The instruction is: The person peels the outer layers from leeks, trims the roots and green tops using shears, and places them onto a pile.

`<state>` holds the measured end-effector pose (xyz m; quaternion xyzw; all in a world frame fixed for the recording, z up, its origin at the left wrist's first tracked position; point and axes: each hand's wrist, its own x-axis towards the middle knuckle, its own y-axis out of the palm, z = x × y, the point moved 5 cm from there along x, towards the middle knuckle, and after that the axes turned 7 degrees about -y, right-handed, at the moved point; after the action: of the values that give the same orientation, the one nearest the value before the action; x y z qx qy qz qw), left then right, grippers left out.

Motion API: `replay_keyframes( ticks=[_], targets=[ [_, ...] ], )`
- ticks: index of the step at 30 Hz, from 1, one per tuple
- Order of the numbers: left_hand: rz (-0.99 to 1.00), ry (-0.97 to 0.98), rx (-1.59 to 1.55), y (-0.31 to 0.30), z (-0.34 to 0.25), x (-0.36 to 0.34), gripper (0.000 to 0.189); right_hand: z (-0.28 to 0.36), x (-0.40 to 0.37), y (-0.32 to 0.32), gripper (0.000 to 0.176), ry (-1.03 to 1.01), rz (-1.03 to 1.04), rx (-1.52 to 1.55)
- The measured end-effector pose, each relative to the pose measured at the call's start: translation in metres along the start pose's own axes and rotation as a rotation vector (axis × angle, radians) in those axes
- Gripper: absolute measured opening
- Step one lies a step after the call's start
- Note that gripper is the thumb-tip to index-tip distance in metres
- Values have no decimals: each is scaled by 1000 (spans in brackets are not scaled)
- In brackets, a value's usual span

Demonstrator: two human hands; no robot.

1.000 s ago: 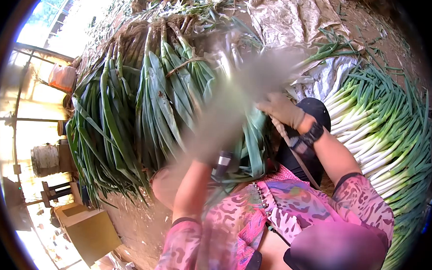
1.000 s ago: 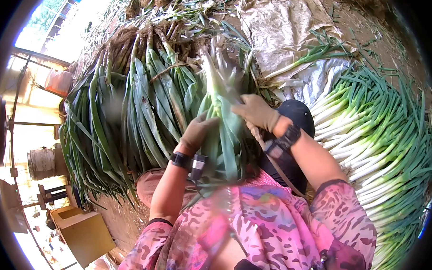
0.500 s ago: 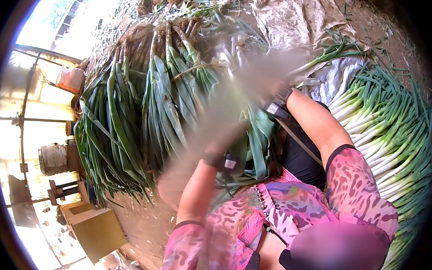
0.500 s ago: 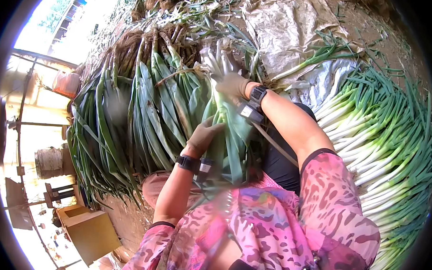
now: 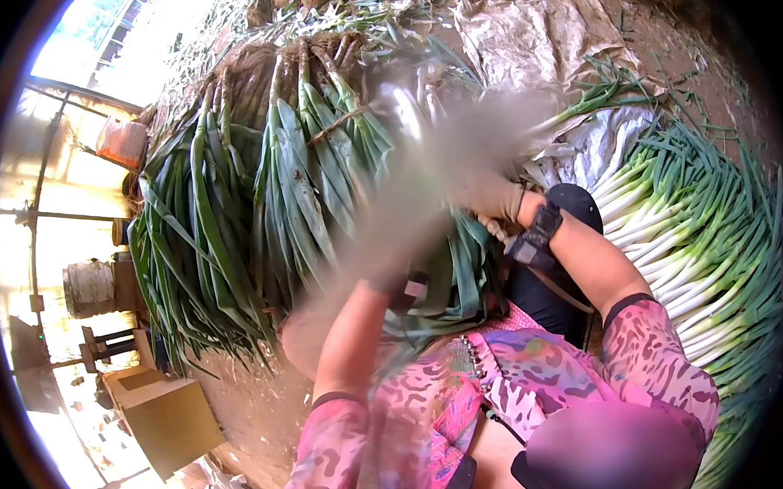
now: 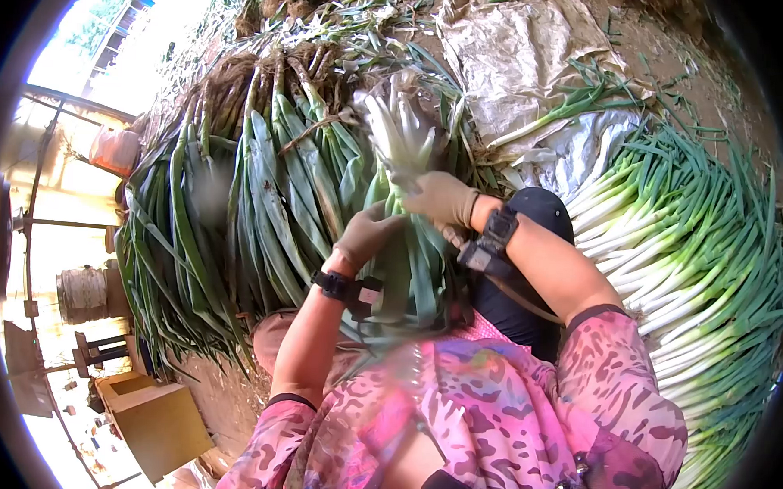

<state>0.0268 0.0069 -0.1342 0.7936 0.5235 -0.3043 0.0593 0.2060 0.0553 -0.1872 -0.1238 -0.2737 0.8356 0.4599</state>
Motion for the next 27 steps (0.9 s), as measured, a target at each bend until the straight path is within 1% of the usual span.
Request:
replay_keyframes(
  ticks=[1,2,3,4,5,6,7,8,10,11,12,15,18,19,22,23,25,26,27],
  targets=[
    [-51,25,70,-10,0,0,49,28,-8,-11,48,57,6,-27],
    [-178,54,147,-31,-4,-2,47,64,-21,-24,45,225,101,116],
    [-338,71,227,-55,-10,-2,46,79,-31,-28,44,288,124,201],
    [-550,81,319,-88,-18,-5,44,89,-39,-30,43,353,145,286],
    [-766,78,430,-126,-23,-4,42,102,-44,-34,43,337,142,280],
    [-956,265,647,-169,-14,7,51,114,-49,-38,45,324,137,275],
    [-1058,-221,931,-183,-50,-15,66,121,-53,-39,50,309,131,268],
    [-1246,-152,977,-218,-34,-10,71,117,-56,-32,52,266,104,266],
    [-1091,-437,776,-265,-5,-2,87,100,-61,-18,56,183,50,260],
    [-1038,-464,734,-274,4,-2,83,108,-62,-23,55,318,104,313],
    [-985,-489,692,-281,14,0,78,105,-62,-22,54,337,95,359],
    [-851,-350,683,-279,-6,-3,62,90,-63,-11,49,388,73,467],
    [-816,-267,809,-254,-14,-13,47,86,-60,-7,42,394,61,505],
    [-664,-338,802,-252,-16,-12,44,87,-60,-6,39,387,46,511],
    [-520,-351,585,-247,-23,-22,44,91,-63,-3,36,384,29,499],
    [-623,-281,658,-250,-31,-21,57,92,-63,-2,36,383,25,490],
    [-860,-238,711,-256,-9,-2,68,88,-63,2,36,370,29,509],
    [-974,-211,735,-252,-10,2,74,89,-63,2,36,368,26,517],
    [-885,-407,744,-250,-1,11,89,89,-63,1,35,347,27,483]
  ],
)
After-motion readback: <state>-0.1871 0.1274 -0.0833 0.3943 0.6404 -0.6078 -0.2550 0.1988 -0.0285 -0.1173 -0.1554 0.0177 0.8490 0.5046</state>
